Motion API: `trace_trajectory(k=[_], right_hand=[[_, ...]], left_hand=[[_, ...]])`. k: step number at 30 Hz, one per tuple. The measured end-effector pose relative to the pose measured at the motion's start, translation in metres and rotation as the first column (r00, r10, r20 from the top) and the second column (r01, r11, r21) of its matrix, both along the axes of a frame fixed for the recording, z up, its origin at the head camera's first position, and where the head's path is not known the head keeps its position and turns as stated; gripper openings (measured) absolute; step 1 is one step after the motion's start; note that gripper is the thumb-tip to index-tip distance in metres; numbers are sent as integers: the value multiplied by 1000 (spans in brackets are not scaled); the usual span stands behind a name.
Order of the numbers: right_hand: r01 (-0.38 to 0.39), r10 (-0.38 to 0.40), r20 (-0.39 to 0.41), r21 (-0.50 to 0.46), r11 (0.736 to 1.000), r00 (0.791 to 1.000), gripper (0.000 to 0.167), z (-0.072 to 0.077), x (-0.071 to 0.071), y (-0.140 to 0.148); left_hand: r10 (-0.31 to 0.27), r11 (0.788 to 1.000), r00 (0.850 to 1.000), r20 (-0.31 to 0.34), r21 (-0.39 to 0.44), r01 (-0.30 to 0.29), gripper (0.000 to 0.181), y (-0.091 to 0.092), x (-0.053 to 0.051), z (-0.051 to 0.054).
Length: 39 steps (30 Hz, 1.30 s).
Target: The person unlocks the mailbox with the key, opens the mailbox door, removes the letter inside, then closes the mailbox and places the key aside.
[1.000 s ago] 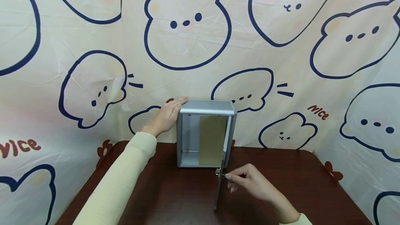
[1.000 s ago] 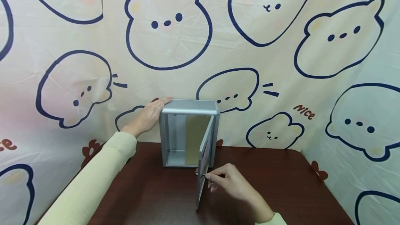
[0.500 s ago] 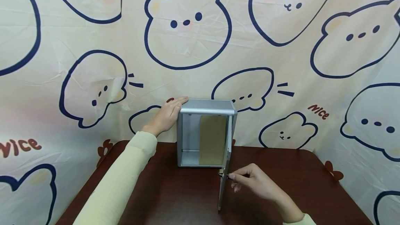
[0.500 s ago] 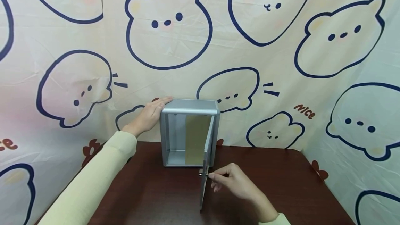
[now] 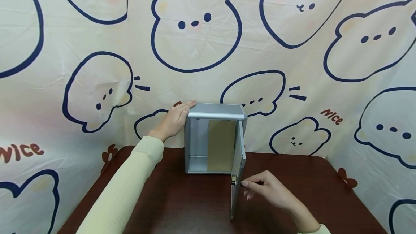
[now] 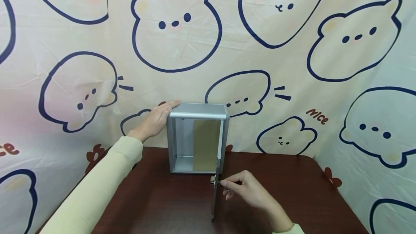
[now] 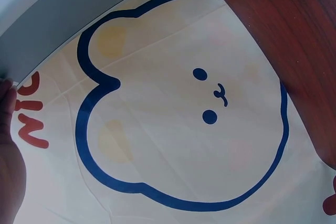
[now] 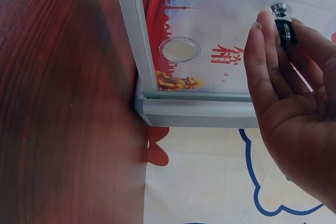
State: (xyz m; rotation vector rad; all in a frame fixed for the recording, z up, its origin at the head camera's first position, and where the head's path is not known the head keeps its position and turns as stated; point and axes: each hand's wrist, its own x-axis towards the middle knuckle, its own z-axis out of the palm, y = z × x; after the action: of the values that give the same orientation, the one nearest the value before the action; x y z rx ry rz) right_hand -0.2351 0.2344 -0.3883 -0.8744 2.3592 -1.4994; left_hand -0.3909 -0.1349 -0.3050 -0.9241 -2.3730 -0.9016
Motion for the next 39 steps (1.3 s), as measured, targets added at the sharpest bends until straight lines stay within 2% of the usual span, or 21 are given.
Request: trace_trajectory(k=[12, 25, 29, 35, 39], right_hand=[[2, -1, 22, -22, 1000, 1000, 25, -1, 1, 9], [45, -45, 2, 24, 999, 999, 25, -3, 4, 8], [90, -89, -12, 30, 996, 996, 27, -4, 7, 8], [215, -209, -116, 43, 976, 971, 23, -3, 15, 6], [308, -292, -233, 33, 951, 927, 15, -2, 20, 4]], left_hand=[[4, 1000, 1000, 0, 3, -4, 51, 1, 0, 0], [3, 1000, 1000, 4, 6, -3, 51, 1, 0, 0], [7, 1000, 1000, 7, 0, -7, 52, 2, -1, -1], [12, 1000, 1000, 8, -2, -12, 52, 2, -1, -1], [12, 1000, 1000, 5, 5, -12, 51, 2, -1, -1]])
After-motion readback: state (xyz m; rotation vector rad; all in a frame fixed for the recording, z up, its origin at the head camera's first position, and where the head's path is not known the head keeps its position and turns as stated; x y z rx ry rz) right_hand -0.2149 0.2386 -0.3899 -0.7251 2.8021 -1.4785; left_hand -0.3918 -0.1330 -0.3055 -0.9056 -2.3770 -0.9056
